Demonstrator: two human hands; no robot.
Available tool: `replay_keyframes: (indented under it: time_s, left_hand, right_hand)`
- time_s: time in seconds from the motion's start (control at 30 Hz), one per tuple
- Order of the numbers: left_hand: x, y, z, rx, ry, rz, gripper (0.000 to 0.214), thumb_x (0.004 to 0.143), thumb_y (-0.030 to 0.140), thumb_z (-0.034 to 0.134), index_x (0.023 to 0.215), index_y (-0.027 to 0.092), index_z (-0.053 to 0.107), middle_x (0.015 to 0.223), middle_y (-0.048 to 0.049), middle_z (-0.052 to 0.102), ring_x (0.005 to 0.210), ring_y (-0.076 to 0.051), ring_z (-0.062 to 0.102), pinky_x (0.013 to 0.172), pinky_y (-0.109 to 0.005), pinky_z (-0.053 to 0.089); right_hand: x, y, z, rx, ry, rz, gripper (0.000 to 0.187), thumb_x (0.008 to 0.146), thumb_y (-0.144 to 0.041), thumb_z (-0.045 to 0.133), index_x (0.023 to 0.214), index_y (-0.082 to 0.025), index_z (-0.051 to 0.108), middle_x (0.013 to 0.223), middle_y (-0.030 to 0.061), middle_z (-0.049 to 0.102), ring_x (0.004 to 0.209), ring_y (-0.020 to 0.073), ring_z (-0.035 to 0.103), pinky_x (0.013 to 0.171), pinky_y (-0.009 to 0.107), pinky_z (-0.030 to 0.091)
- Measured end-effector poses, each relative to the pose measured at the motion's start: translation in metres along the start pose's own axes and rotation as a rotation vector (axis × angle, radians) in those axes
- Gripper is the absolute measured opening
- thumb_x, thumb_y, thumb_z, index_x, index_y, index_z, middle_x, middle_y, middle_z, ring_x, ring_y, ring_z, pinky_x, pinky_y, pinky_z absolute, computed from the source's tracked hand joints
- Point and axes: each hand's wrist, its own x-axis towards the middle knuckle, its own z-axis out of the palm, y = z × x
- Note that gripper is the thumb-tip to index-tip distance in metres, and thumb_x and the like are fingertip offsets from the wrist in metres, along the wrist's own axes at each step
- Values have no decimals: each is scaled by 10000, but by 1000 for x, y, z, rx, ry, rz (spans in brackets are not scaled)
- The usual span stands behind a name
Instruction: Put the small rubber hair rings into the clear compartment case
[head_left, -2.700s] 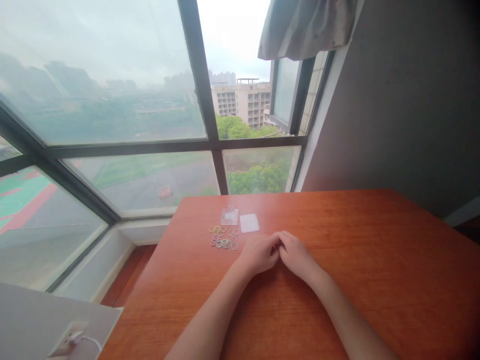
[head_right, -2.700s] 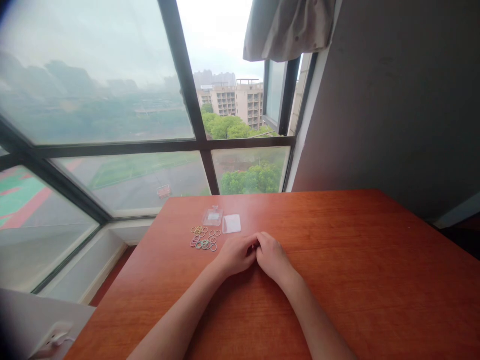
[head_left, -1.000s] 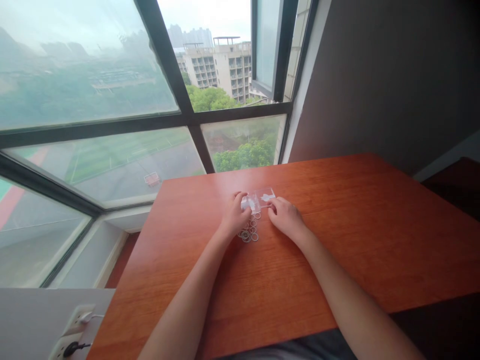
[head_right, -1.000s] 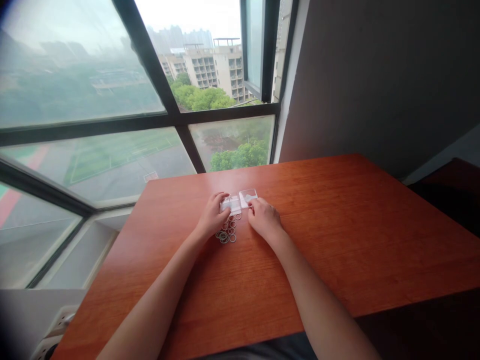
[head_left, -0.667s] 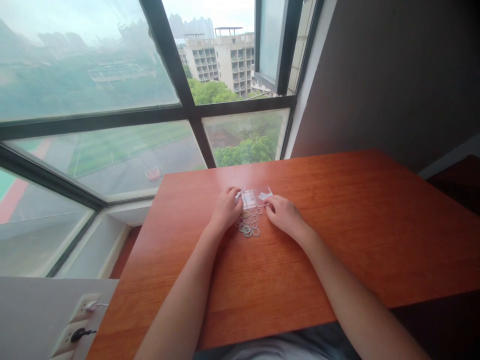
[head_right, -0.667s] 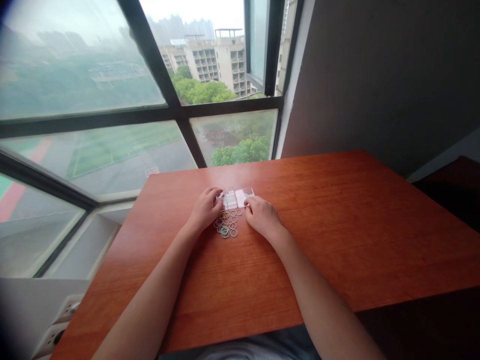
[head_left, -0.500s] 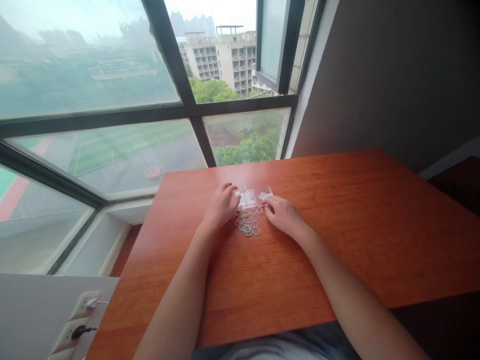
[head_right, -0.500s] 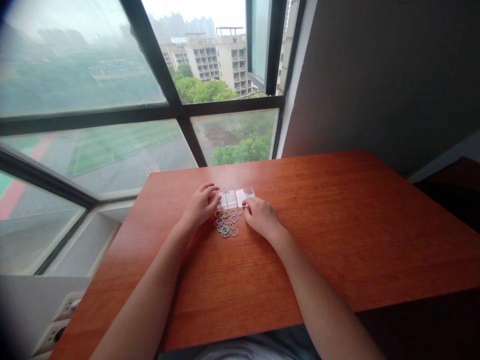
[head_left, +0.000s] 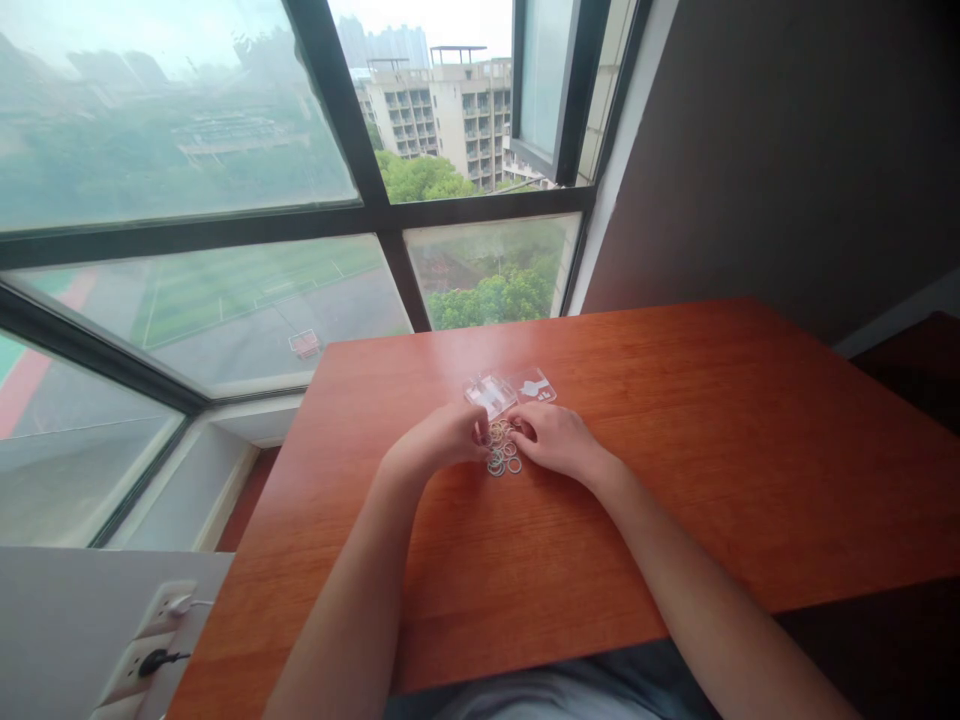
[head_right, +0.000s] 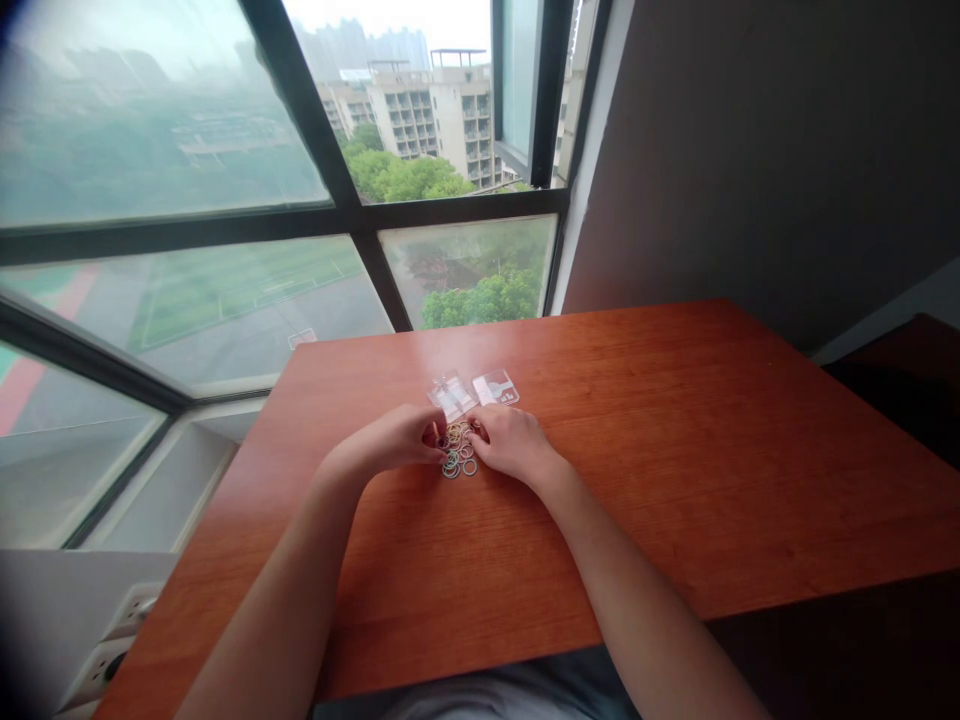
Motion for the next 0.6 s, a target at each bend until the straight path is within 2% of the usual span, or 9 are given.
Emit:
replay_keyframes:
  time_s: [0.13,0.27,0.37,0.5,0.6]
  left_hand:
    - [5,9,7,87,23,40,62,663,162,599,688,202,639,607,14,625,528,-121,534,492,-209,354]
    - [7,10,4,43,88,87,110,731,194,569,794,198,658,674,-4,663,560,-125,560,533,-214,388]
    - [8,11,1,-19,136,118,180,787,258,549,917,193,654,717,-11,678,610,-136,593,563,-218,409]
    - [11,10,1,62,244,81,291,811,341,556,1051,200,638,687,-6,662,607,-149,583,558,-230,386]
    - [14,7,3,182,261,25,245,798,313,558,989,215,676,698,-15,664,601,-154,571,570,-235,377]
  right_hand:
    - [2,4,-1,26,14,-12,185,868,-274,545,1001,-258,672,924,10,683,813,148,594,694,240,389]
    - [5,12,-4,-24,132,157,243,882,-263,502,1075,-256,649,996,36,692,856,174,612,710,254,407]
    - [6,19,-4,-75,148,237,245,868,-249,502,1066,-258,647,1010,41,691,853,185,614,688,256,404]
    - [7,19,1,-67,113,223,197,868,-254,507,989,-245,662,1000,41,684,853,180,611,693,251,408]
    - [6,17,3,-37,110,160,203,869,-232,504,990,-248,666,1038,39,678,907,179,609,752,255,422]
